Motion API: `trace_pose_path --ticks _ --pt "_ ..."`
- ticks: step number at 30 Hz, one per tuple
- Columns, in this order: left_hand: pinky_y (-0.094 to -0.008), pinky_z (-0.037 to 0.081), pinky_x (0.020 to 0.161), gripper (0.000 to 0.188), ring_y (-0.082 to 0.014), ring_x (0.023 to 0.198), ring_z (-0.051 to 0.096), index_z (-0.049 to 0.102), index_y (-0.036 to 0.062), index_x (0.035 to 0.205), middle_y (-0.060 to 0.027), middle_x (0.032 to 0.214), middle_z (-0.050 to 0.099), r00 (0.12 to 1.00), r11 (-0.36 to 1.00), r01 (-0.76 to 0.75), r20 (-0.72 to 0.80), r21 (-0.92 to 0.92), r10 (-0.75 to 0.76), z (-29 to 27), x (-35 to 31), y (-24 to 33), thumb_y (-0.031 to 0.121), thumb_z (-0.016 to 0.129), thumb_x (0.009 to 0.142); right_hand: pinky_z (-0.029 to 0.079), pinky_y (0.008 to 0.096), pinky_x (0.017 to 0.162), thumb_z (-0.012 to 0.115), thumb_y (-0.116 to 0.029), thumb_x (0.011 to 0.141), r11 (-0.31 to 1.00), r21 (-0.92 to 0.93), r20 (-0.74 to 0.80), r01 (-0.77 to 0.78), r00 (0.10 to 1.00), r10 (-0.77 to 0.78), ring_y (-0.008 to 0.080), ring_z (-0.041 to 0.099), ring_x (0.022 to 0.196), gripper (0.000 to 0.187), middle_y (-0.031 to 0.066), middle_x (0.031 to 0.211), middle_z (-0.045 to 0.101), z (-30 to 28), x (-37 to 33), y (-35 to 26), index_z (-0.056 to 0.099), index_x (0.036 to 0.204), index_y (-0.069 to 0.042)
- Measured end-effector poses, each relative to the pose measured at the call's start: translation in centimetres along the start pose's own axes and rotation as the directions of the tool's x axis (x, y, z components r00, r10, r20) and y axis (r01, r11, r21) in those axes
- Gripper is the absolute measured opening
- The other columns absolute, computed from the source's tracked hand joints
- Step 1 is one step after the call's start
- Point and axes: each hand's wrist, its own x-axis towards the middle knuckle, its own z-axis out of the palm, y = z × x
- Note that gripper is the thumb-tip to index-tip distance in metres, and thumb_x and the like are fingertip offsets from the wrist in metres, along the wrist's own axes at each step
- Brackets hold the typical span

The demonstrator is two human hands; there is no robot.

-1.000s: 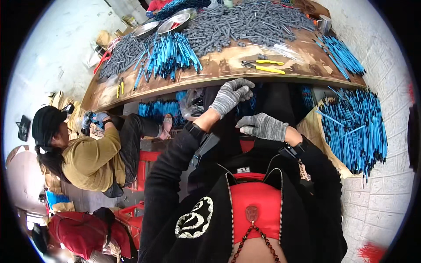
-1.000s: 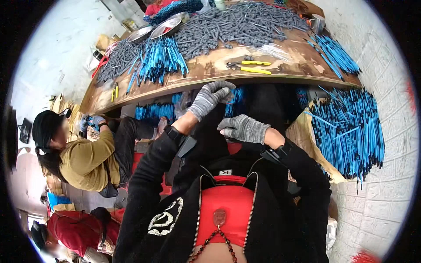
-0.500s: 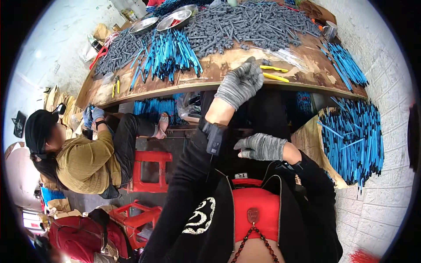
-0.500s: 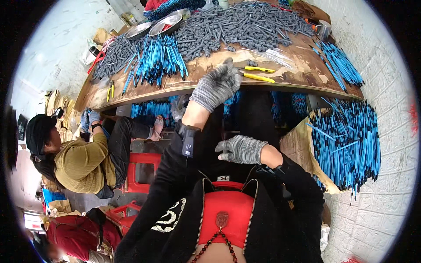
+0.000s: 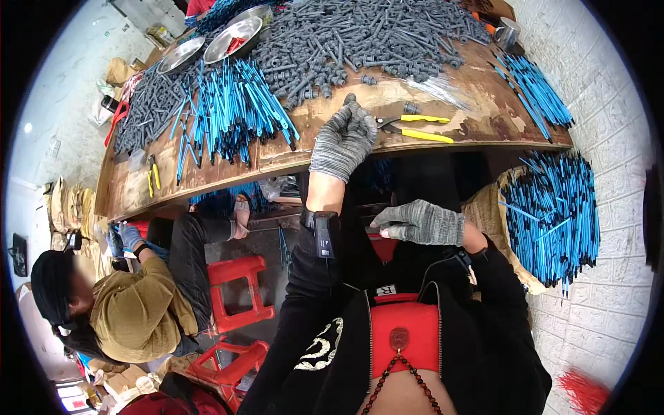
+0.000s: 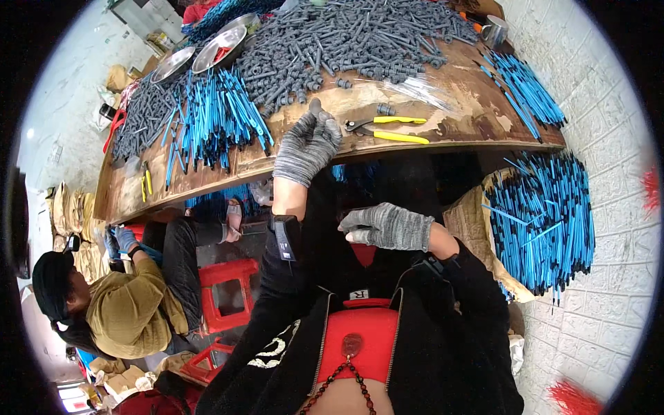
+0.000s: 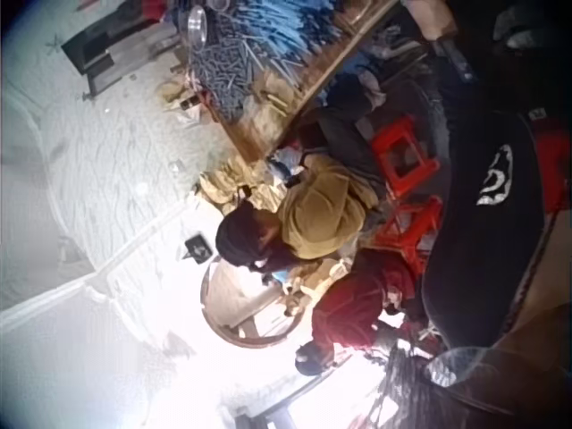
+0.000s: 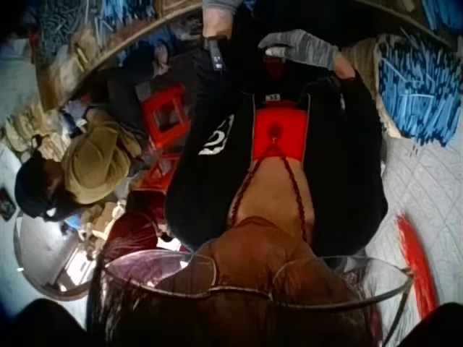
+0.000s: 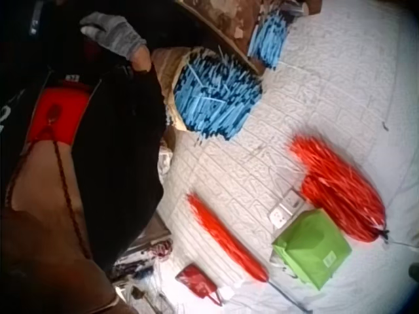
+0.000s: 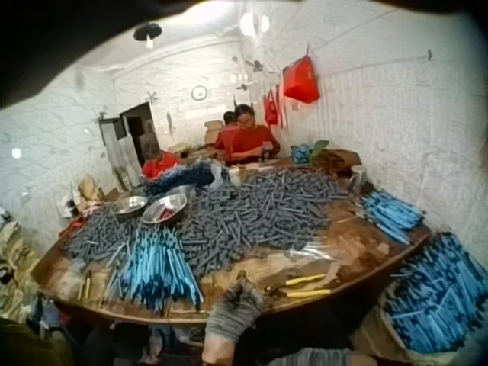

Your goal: Assembling and securing bundles of blue plastic bristles on a production floor.

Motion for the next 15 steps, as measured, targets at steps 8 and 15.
trace_pose_path --ticks 8,15 --pt "-0.0409 0.049 0.076 0.021 -0.0252 0.078 0.059 0.062 0.0014 0.1 -0.0133 0.084 0.063 0.987 0.985 0.134 0.105 -0.109 -0.123 0.1 4.9 2.2 0.008 0.047 0.088 0.048 0.0308 0.082 0.056 -0.014 0.089 0.929 0.33 -0.189 -0.169 0.952 0.24 0.0192 0.062 0.089 0.029 0.0106 0.091 0.064 -5.3 -3.1 -1.8 0.055 0.113 0.002" --pt "-0.0387 0.048 0.077 0.018 -0.0237 0.076 0.058 0.061 0.0007 0.097 -0.0088 0.082 0.063 0.98 0.993 0.033 0.2 -0.111 -0.01 2.9 1.8 2.9 0.009 0.047 0.088 0.051 0.0296 0.078 0.052 -0.017 0.09 0.721 0.681 -0.249 -0.127 0.886 0.39 0.0209 0.063 0.085 0.029 0.0126 0.088 0.063 -5.5 -1.3 -3.1 0.054 0.11 0.005"
